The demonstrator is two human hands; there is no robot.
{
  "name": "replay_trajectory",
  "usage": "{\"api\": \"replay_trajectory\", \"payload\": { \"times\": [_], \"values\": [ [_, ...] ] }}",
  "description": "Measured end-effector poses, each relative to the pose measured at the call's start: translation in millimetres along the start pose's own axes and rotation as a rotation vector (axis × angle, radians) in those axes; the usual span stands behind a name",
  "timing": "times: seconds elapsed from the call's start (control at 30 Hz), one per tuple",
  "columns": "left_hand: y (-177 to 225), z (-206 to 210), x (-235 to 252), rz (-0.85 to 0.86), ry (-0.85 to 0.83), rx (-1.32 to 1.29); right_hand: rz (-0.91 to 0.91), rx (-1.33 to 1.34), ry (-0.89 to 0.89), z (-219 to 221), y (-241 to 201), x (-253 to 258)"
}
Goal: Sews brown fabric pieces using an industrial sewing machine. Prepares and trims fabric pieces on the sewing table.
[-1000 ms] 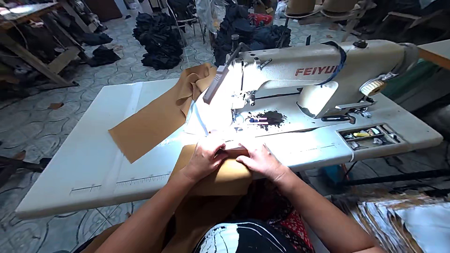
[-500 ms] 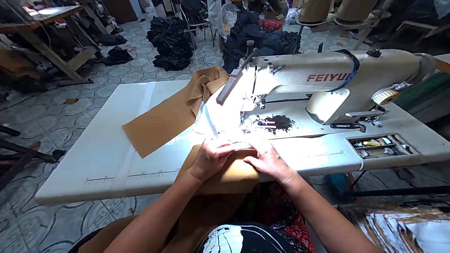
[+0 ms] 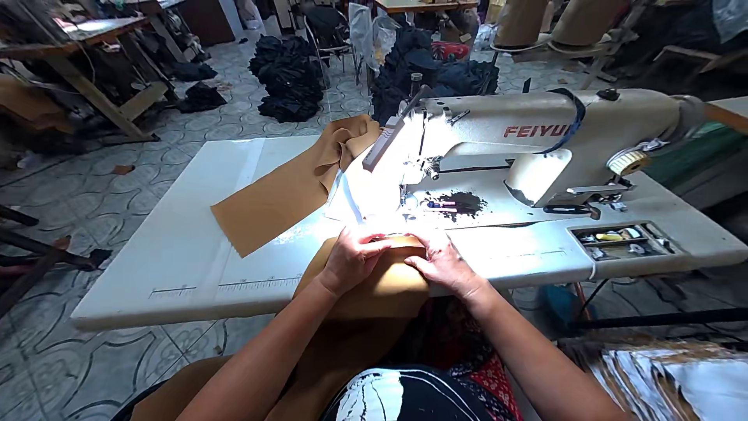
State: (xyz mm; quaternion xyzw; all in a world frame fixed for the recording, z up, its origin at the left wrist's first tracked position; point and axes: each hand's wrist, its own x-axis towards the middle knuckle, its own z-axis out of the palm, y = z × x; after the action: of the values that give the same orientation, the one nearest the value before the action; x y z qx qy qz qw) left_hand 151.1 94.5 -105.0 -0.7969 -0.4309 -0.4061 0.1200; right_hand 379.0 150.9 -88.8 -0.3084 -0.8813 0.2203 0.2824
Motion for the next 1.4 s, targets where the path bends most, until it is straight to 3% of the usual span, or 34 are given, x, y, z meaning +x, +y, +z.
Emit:
{"api": "replay_trajectory", "payload": {
  "times": [0.23,0.43,0.57,0.7,0.9,1.17,1.4],
  "values": [
    [-4,2,0,-0.014,-0.052,0.01,-0.06,-0.017,0.029,4,7,-2],
    [-12,-29,22,-0.298,-0.351,-0.211,0.035,0.203,0.211,-1,-3,-2],
    [-1,-60,45,-0.441,-0.422,-0.387,0.154,0.407,0.187,-9,-11,3],
    [1,-71,48,-0.457,-0.419,-0.409,0.248,0.475,0.216,-11,-18,9],
    [1,-74,43,-0.465,-0.396,-0.358,0.174,0.272,0.281,-7,-17,11],
    [-4,-75,41,-0.417,-0.375,-0.326,0.144,0.302,0.42,-3,-15,10],
    [-4,-72,37,-0.404,-0.349,-0.245,0.165,0.314,0.408,-4,-17,9]
  ]
}}
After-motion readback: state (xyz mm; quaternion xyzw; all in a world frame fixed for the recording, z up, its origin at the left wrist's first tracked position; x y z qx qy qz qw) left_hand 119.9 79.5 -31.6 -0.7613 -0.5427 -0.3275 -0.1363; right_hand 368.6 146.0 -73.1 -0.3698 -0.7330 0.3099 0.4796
